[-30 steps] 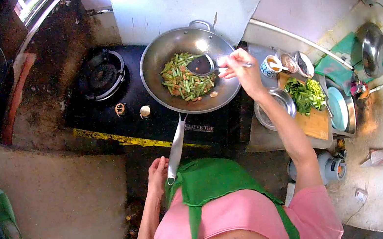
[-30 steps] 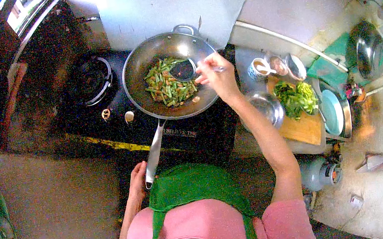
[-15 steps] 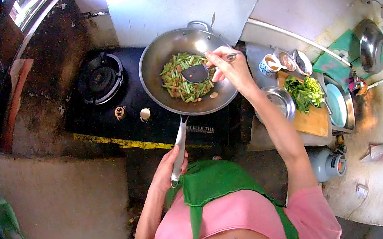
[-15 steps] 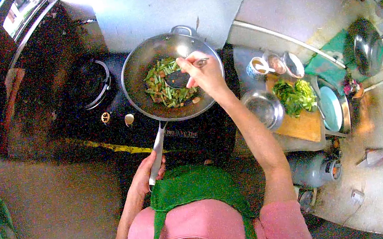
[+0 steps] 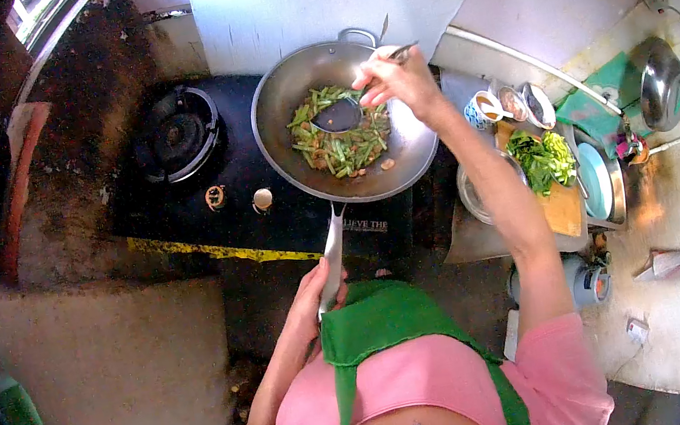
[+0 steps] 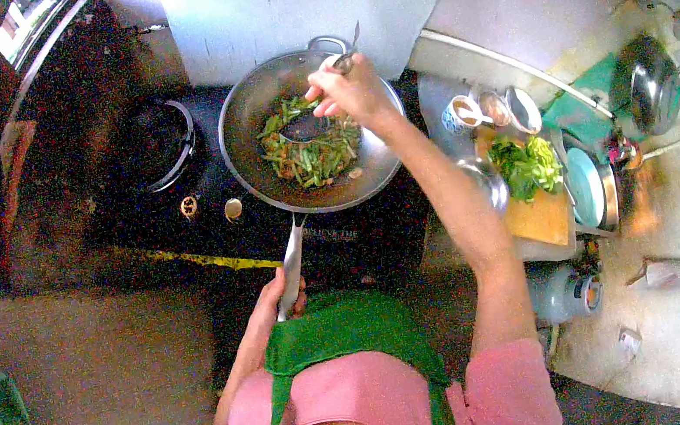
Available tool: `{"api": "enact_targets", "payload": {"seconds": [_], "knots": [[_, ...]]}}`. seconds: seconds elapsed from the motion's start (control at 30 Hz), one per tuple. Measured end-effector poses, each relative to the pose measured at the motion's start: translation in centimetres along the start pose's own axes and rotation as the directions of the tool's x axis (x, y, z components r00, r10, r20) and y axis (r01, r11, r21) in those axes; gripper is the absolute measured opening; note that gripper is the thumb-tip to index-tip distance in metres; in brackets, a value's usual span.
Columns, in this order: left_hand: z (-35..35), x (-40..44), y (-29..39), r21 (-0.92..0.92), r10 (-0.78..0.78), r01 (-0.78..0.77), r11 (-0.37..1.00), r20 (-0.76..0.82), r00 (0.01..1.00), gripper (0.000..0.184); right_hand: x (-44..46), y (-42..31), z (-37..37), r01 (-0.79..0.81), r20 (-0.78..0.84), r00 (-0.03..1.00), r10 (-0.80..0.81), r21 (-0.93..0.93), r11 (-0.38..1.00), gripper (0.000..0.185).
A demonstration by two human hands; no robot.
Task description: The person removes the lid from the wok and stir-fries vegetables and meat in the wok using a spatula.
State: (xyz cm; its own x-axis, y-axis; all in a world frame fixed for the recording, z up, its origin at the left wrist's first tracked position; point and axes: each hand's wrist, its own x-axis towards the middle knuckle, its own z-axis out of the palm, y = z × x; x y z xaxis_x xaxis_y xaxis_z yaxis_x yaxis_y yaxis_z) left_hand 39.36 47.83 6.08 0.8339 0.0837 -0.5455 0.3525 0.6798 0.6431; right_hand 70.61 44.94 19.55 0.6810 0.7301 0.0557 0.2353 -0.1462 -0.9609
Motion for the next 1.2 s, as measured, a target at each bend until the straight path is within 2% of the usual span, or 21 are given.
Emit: {"api": "enact_targets", "payload": {"seconds": [0.1,0.2,0.3,0.43,0.5,0.57,0.63,0.7,0.77,0.8,0.9,0.97,1.03,1.2], "knots": [[0.1,0.4,0.1,0.049,0.003,-0.004,0.999,0.020,1.000,0.046,-1.0,-2.6,-1.7,-0.129,0.040,0.991,0.128,0.008,0.992,0.024],[-0.6,1.1,-0.4,0.118,0.022,-0.027,0.993,0.043,0.999,0.039,-2.0,-5.0,-3.4,-0.244,0.043,0.967,0.250,-0.115,0.963,0.034],[-0.4,1.3,-0.7,0.085,0.056,-0.058,0.995,0.024,0.998,0.035,-1.8,-5.7,-4.1,-0.358,0.075,0.922,0.381,-0.217,0.908,0.036],[-0.4,1.4,-0.6,0.079,0.032,-0.033,0.996,0.008,0.999,0.038,-0.3,-4.7,-3.8,-0.471,0.123,0.856,0.502,-0.219,0.855,0.036],[-0.4,1.2,-0.4,0.067,0.005,-0.007,0.998,0.026,1.000,0.037,0.2,-3.6,-3.5,-0.552,0.189,0.796,0.575,-0.163,0.817,0.035],[0.0,0.9,0.1,0.058,0.005,-0.007,0.998,0.023,1.000,0.036,-0.9,-2.7,-2.8,-0.529,0.145,0.833,0.533,-0.069,0.846,0.033],[0.0,0.8,0.0,0.047,0.007,-0.007,0.999,0.012,1.000,0.036,-3.7,-1.2,-0.5,-0.401,-0.015,0.915,0.403,0.085,0.912,0.033],[0.0,0.8,-0.2,0.040,0.008,-0.008,0.999,-0.008,1.000,0.036,-7.2,2.1,3.7,-0.134,-0.172,0.971,0.168,0.195,0.972,0.023],[0.1,0.7,-0.1,0.064,0.033,-0.031,0.997,-0.029,0.999,0.037,-6.8,5.6,5.2,0.081,-0.257,0.965,-0.053,0.099,0.992,0.019],[0.0,0.7,-0.1,0.068,0.046,-0.045,0.997,-0.017,0.999,0.037,-6.2,4.7,5.2,0.016,-0.284,0.959,0.004,0.069,0.997,0.018],[-0.3,0.8,-0.4,0.072,0.051,-0.050,0.996,-0.002,0.999,0.037,-4.1,2.1,2.4,0.080,-0.280,0.960,-0.031,0.165,0.983,0.024],[-0.1,1.1,-0.5,0.057,0.052,-0.052,0.997,0.001,0.999,0.037,-2.7,-0.1,0.5,-0.031,-0.207,0.977,0.054,0.115,0.993,0.025],[-0.4,0.9,-0.3,0.079,0.026,-0.026,0.997,0.002,1.000,0.037,-1.2,-0.6,-1.4,-0.128,-0.054,0.990,0.130,0.051,0.991,0.023],[-0.3,0.6,-0.2,0.081,0.009,-0.009,0.997,0.002,1.000,0.038,-0.3,-3.4,-2.5,-0.240,-0.010,0.971,0.240,-0.056,0.969,0.024]]}}
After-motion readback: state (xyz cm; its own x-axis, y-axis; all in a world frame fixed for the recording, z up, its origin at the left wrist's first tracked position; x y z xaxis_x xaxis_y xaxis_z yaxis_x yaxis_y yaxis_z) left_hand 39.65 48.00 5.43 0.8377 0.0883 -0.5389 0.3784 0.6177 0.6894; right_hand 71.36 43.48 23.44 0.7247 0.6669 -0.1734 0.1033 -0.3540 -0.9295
